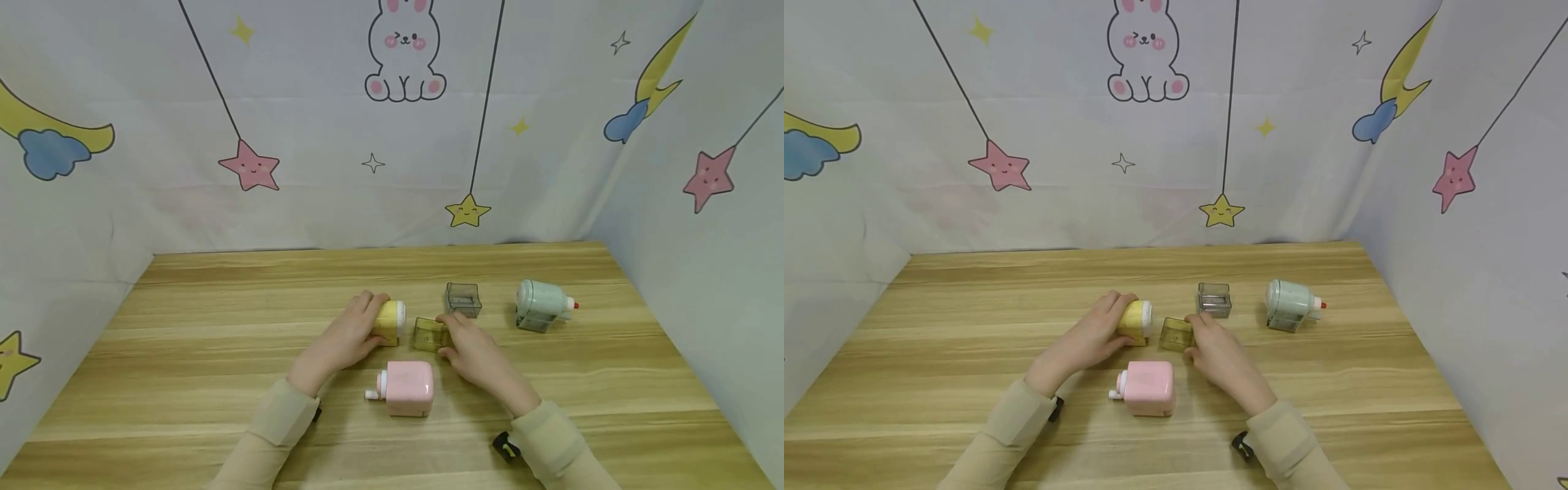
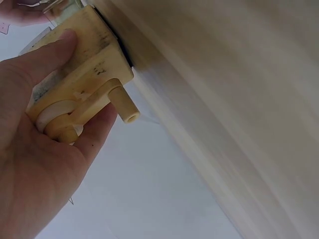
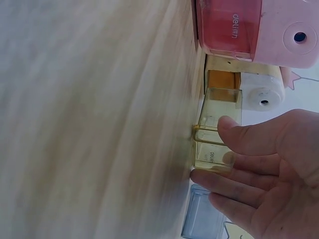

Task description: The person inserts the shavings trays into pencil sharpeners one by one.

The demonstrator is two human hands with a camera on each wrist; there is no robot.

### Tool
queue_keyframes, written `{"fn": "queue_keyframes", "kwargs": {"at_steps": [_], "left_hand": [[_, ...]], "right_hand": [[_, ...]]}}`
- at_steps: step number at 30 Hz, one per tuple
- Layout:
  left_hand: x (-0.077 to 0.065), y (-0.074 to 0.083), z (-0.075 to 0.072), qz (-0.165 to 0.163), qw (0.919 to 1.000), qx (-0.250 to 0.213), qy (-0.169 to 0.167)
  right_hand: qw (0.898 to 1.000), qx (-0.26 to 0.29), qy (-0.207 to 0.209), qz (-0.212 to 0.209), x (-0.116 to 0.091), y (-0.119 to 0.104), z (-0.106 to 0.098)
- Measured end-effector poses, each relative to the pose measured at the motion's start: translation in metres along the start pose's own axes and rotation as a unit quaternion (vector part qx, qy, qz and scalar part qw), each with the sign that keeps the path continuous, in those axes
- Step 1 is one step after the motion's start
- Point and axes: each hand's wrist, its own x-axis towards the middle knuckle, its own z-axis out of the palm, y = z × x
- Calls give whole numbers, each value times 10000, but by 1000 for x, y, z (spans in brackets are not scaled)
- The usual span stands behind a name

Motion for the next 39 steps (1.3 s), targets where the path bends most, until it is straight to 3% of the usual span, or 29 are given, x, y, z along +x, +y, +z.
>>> {"fn": "queue_keyframes", "kwargs": {"at_steps": [31, 39], "left_hand": [[4, 3, 3, -55, 9999, -24, -150], [4, 4, 4, 58, 10000, -15, -22]], "right_hand": [[9999, 133, -50, -24, 8, -7, 4], [9998, 179, -100, 1, 10, -8, 4]]}}
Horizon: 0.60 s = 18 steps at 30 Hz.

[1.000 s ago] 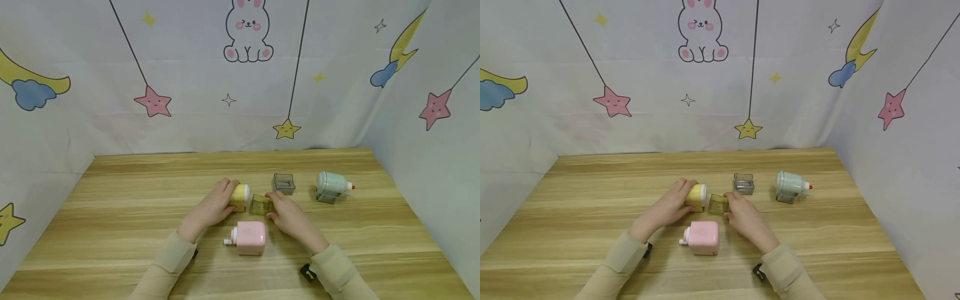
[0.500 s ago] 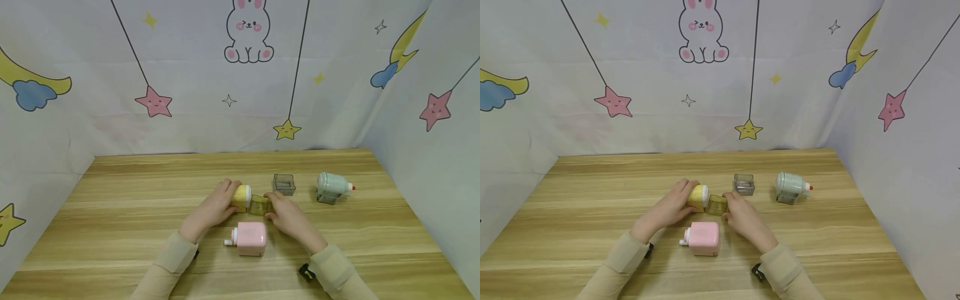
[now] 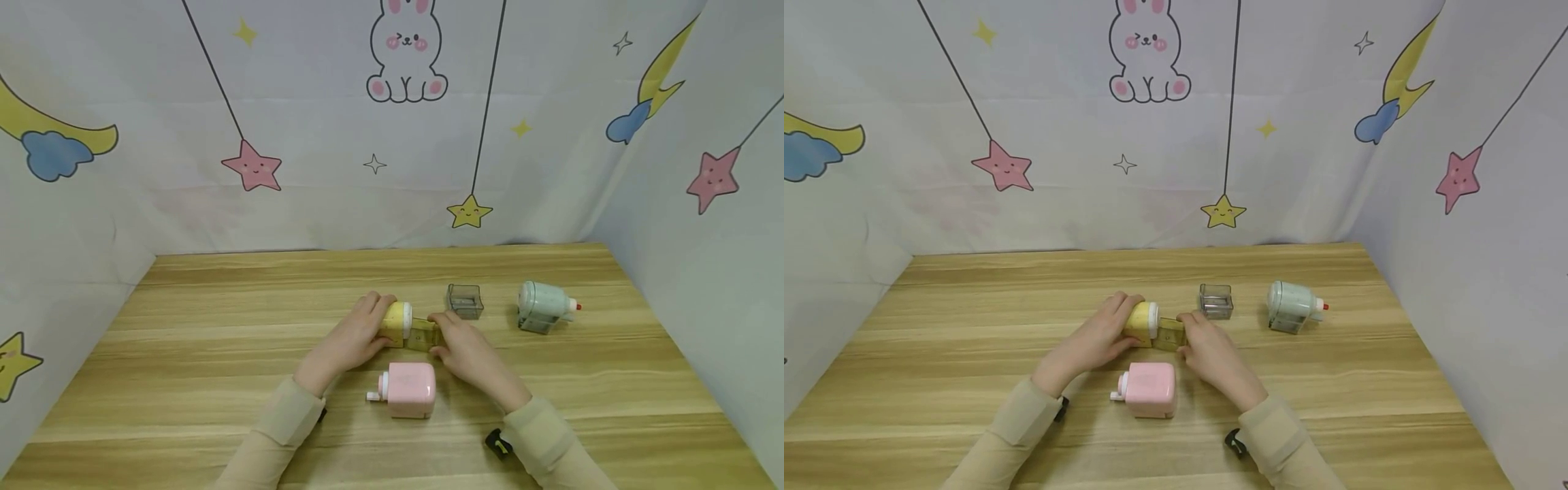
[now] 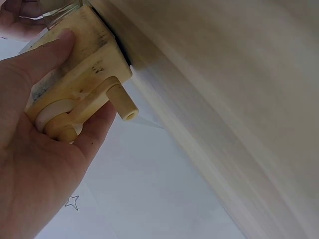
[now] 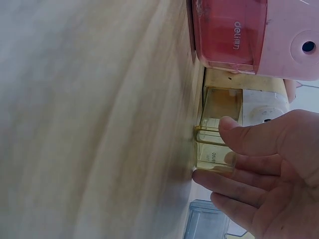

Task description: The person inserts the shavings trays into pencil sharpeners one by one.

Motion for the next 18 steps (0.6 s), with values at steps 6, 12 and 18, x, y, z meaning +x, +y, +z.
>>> {"fn": "queue_keyframes", "kwargs": {"at_steps": [6, 12, 18], "left_hand": [[1, -1, 0, -23, 10000, 35, -71], [2, -2, 0, 11, 9999, 66, -76], [2, -3, 1, 81, 9999, 54, -58]], "right_hand": [[10000, 10, 33, -56, 2, 0, 1], [10000, 4, 20, -64, 5, 1, 1], [10000, 28, -24, -63, 5, 0, 0]]}}
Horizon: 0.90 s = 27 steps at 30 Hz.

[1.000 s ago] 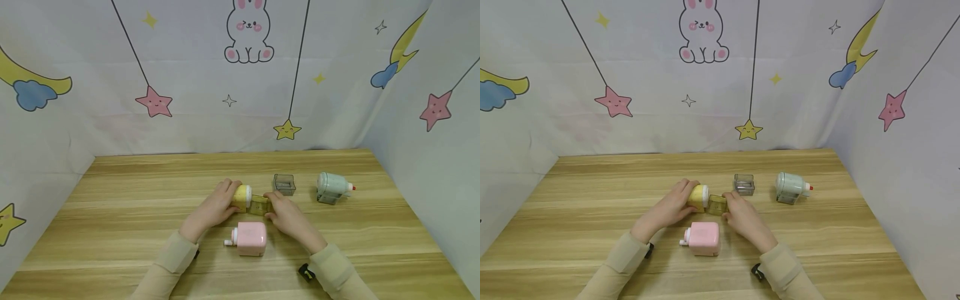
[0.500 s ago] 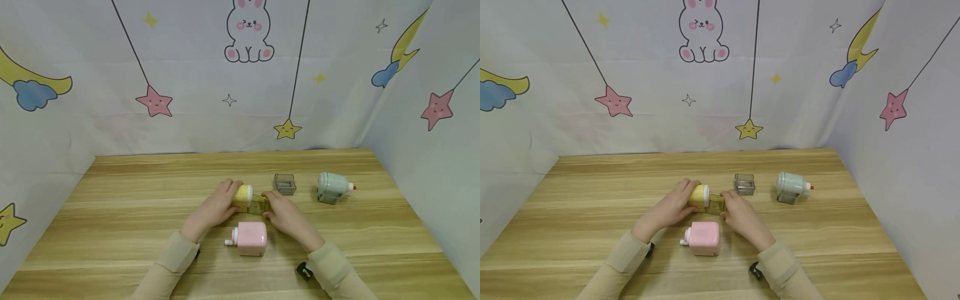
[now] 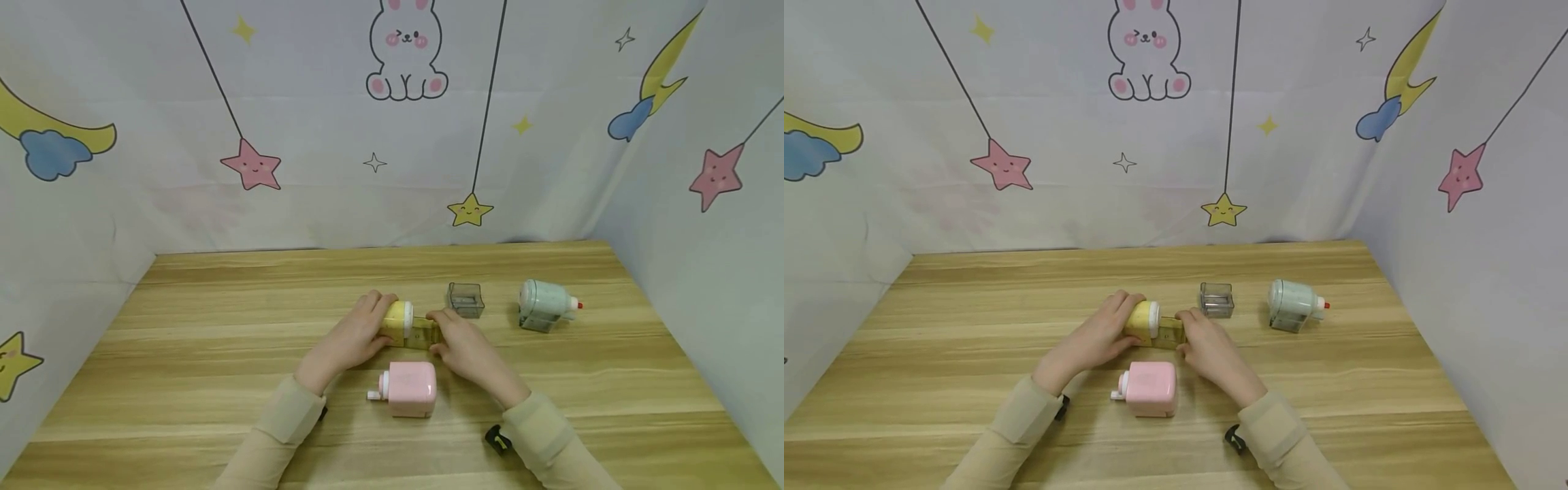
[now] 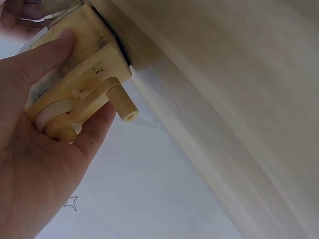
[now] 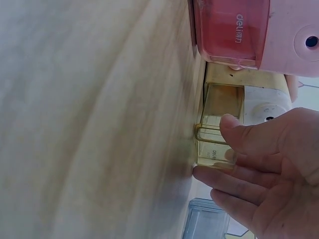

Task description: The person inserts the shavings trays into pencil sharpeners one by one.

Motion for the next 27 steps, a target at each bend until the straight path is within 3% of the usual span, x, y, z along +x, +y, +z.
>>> {"fn": "queue_keyframes", "kwargs": {"at_steps": [16, 27], "left_hand": [[-1, -3, 2, 132, 9998, -77, 118], [-1, -1, -1, 11, 10000, -53, -30]], "right_hand": [[9999, -28, -68, -68, 7, -3, 3], [9996, -28, -73, -268, 13, -7, 6]]}}
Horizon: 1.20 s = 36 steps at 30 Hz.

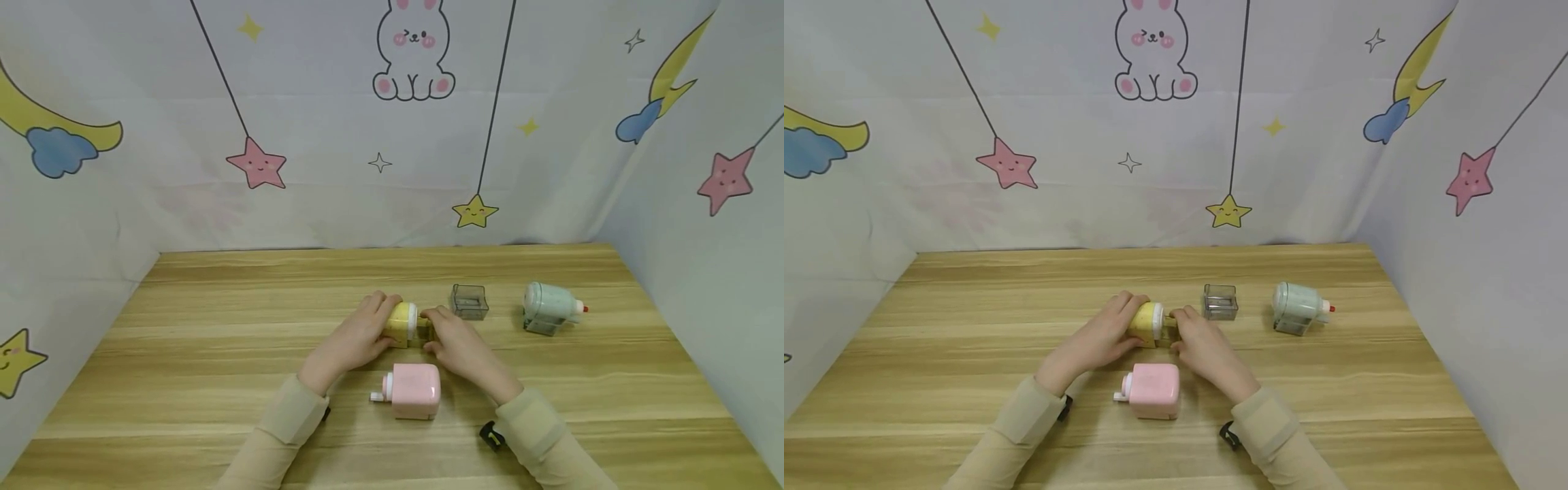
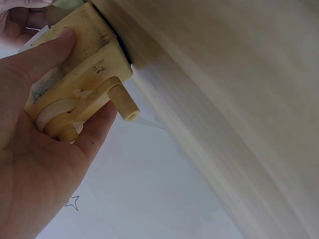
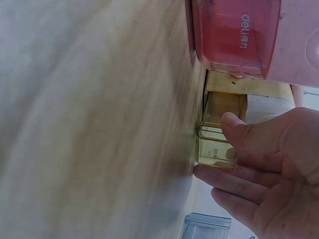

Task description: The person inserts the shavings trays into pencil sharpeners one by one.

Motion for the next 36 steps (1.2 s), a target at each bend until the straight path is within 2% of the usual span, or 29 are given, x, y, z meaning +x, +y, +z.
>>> {"fn": "queue_keyframes", "kwargs": {"at_steps": [23, 36], "left_hand": [[1, 2, 0, 33, 9999, 115, -53], [1, 0, 0, -130, 9993, 73, -346]], "right_hand": [[9999, -119, -82, -5, 5, -2, 1], [9999, -84, -52, -116, 7, -5, 1]]}}
